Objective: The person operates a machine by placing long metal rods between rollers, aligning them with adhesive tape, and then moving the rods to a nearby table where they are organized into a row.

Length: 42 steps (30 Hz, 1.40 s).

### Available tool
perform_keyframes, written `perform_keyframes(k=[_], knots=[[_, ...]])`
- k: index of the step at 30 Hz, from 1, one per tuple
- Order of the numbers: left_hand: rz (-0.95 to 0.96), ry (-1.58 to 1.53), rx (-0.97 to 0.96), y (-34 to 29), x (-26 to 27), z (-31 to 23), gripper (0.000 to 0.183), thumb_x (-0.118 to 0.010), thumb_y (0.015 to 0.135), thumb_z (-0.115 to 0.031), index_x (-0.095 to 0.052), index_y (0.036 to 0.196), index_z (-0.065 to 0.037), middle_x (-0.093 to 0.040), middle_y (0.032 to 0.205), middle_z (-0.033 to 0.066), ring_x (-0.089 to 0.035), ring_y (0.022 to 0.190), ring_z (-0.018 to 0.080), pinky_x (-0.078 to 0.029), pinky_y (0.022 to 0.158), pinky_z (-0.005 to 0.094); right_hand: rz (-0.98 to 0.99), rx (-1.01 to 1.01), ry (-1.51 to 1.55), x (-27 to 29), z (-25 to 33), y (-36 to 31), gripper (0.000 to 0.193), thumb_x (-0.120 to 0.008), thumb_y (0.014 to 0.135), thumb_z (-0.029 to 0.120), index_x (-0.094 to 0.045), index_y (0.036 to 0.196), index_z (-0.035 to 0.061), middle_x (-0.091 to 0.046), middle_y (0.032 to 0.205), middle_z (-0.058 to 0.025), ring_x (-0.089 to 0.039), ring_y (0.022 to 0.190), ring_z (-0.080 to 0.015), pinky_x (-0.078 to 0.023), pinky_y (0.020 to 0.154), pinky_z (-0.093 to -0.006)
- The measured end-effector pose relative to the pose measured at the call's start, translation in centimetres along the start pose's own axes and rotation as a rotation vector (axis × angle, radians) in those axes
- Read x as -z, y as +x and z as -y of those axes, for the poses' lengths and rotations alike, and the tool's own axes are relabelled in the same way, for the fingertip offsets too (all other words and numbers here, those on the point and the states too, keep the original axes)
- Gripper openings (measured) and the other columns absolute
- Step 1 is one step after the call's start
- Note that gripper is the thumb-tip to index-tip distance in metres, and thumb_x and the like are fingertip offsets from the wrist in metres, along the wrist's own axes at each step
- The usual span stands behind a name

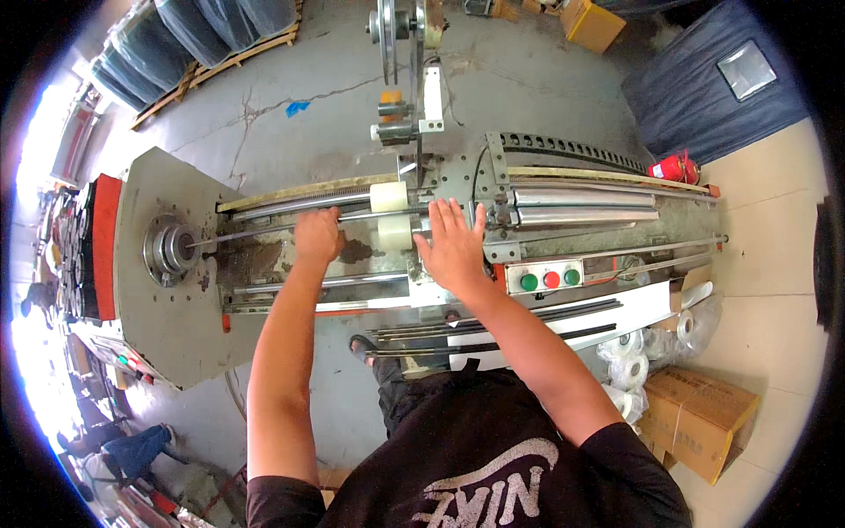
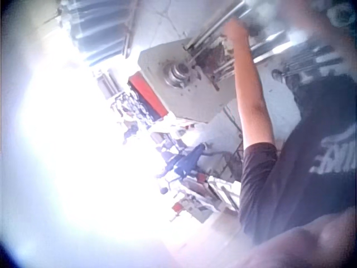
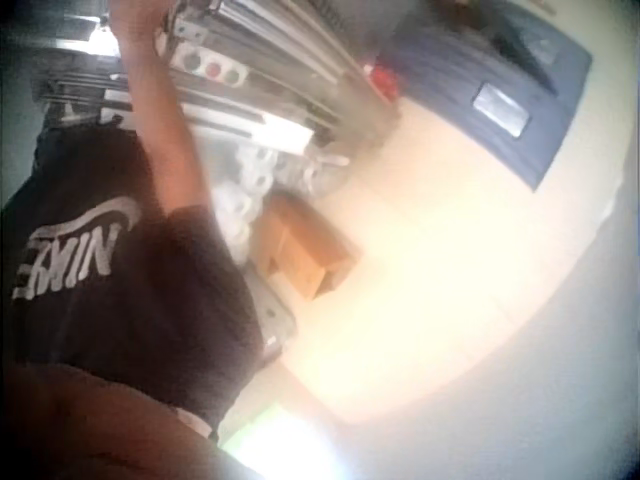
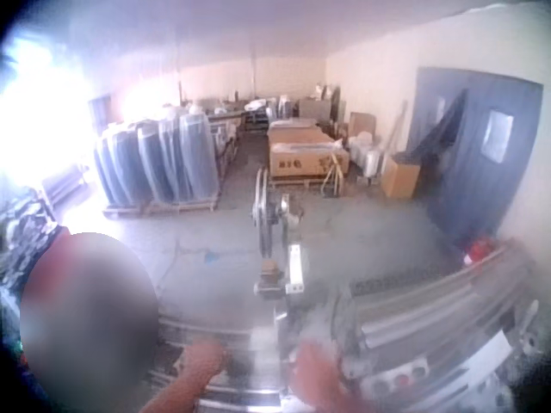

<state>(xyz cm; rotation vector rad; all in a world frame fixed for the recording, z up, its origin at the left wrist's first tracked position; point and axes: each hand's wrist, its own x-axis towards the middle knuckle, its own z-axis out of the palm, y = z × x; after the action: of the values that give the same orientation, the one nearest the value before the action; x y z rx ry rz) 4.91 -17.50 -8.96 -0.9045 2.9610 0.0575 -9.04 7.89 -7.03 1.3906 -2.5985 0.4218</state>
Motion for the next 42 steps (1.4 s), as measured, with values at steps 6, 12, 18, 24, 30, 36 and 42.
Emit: perform_keyframes(k=[6, 12, 18, 24, 30, 36, 42], knots=[[-0.002, -0.077, -0.07, 0.3, 0.4, -3.4, 0.033, -0.085, 0.079, -0.024, -0.071, 0.105, -0.009, -0.075, 0.099, 0.0161, -0.071, 0.1, 0.0376, -0.056, 0.086, 0.0506, 0.057, -0.002, 0.03, 0.4, -0.1, 0.2, 0.067, -0.057, 0.102, 0.042, -0.048, 0.152, -0.0012, -0.05, 0.156, -0.0165, -0.039, 0.151, -0.0327, -0.009, 0.125, -0.067], [-0.04, -0.143, -0.182, 0.6, -0.1, -5.1, 0.037, -0.083, 0.074, -0.017, -0.066, 0.105, -0.007, -0.074, 0.101, 0.0152, -0.07, 0.102, 0.0361, -0.053, 0.092, 0.0485, 0.072, -0.001, 0.031, 0.7, 0.0, 0.3, 0.066, -0.058, 0.102, 0.041, -0.048, 0.152, -0.0011, -0.05, 0.156, -0.0163, -0.04, 0.15, -0.0323, -0.009, 0.125, -0.0671], [-0.127, -0.237, -0.23, 0.3, -1.2, -3.8, 0.039, -0.081, 0.071, -0.013, -0.064, 0.106, -0.008, -0.072, 0.101, 0.0132, -0.069, 0.103, 0.0343, -0.052, 0.094, 0.0475, 0.095, 0.0, 0.013, 1.5, 0.1, 0.4, 0.064, -0.062, 0.1, 0.041, -0.051, 0.149, 0.0001, -0.053, 0.153, -0.0153, -0.041, 0.149, -0.0321, -0.011, 0.124, -0.0678], [-0.172, -0.241, -0.212, -0.8, -0.9, 0.1, 0.037, -0.08, 0.075, -0.011, -0.065, 0.109, -0.009, -0.072, 0.1, 0.0125, -0.068, 0.101, 0.035, -0.05, 0.094, 0.0478, -0.009, -0.02, 0.146, 1.7, -1.4, 3.0, 0.047, -0.065, 0.1, 0.035, -0.067, 0.133, 0.0023, -0.072, 0.126, -0.0154, -0.056, 0.136, -0.0364, -0.026, 0.122, -0.0624], [-0.147, -0.213, -0.188, -1.3, -0.2, 1.8, 0.026, -0.07, 0.081, -0.006, -0.067, 0.107, -0.009, -0.071, 0.095, 0.011, -0.068, 0.097, 0.0332, -0.05, 0.093, 0.0464, 0.194, -0.46, 0.83, -5.4, -4.2, 12.7, 0.043, -0.068, 0.096, 0.042, -0.078, 0.105, 0.0011, -0.078, 0.098, -0.0191, -0.076, 0.093, -0.0343, -0.057, 0.086, -0.0425], [-0.177, -0.234, -0.2, -1.2, -0.7, 1.1, 0.021, -0.07, 0.083, -0.008, -0.068, 0.104, -0.009, -0.071, 0.092, 0.0114, -0.068, 0.094, 0.0337, -0.051, 0.091, 0.0468, 0.463, -0.582, 0.868, -11.5, -4.4, 15.8, 0.047, -0.074, 0.09, 0.048, -0.08, 0.097, 0.0016, -0.078, 0.094, -0.0201, -0.075, 0.087, -0.0348, -0.055, 0.079, -0.046], [-0.097, -0.248, -0.188, -0.8, -0.8, -0.2, 0.027, -0.074, 0.084, -0.01, -0.067, 0.109, -0.009, -0.072, 0.098, 0.013, -0.067, 0.1, 0.0353, -0.052, 0.092, 0.0476, 0.489, -0.553, 0.755, -10.7, -3.6, 15.3, 0.048, -0.078, 0.086, 0.049, -0.08, 0.098, 0.0027, -0.077, 0.095, -0.021, -0.075, 0.09, -0.0356, -0.056, 0.082, -0.0449]])
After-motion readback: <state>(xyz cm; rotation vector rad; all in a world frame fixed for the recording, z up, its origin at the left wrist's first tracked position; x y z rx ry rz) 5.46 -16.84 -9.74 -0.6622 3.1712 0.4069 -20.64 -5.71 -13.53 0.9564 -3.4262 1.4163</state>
